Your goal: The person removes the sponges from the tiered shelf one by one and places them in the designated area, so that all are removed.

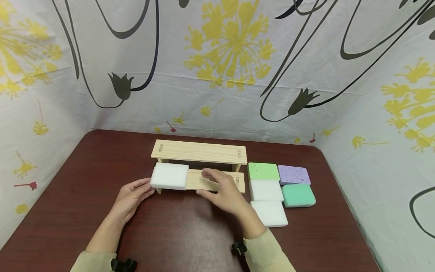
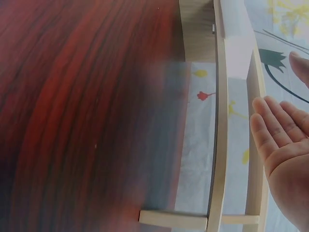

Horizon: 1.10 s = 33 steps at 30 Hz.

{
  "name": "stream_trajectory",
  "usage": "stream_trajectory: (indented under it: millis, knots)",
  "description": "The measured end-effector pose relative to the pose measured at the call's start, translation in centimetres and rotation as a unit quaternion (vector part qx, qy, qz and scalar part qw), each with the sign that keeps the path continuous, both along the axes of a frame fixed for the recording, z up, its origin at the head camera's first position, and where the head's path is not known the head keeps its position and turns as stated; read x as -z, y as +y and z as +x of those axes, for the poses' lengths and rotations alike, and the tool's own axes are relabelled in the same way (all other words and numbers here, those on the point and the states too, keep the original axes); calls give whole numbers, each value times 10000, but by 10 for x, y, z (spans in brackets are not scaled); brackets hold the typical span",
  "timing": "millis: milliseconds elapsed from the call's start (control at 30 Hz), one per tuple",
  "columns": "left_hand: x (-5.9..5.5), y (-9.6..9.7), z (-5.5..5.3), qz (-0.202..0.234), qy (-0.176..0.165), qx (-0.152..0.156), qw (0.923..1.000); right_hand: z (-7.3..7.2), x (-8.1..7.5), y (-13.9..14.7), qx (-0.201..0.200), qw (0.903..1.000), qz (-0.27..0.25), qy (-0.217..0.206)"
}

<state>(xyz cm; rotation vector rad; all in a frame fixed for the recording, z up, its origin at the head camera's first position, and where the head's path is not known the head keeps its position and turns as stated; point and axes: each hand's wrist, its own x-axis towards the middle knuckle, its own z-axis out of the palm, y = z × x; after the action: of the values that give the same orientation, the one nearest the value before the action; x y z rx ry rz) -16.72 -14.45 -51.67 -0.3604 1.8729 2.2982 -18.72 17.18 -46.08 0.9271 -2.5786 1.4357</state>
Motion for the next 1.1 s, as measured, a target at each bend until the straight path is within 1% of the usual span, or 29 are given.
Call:
stream_trajectory:
  millis: [167, 267, 467, 767, 1100]
  knots:
    - [1, 1, 0, 21, 39, -20, 10000, -3, 2, -8, 2, 10000, 4, -41]
    - [1, 1, 0, 26, 53, -25, 10000, -5, 4, -11, 29, 10000, 46, 9]
    - [1, 0, 0, -22, 51, -5, 10000, -9, 8, -15, 92, 9993, 272, 240]
    - [1, -1, 0, -1, 50, 25, 10000, -16, 9, -23, 151, 9975, 452, 530]
    - [3, -1, 0, 44, 46, 49, 10000, -20, 11, -33, 258, 9958, 706, 516]
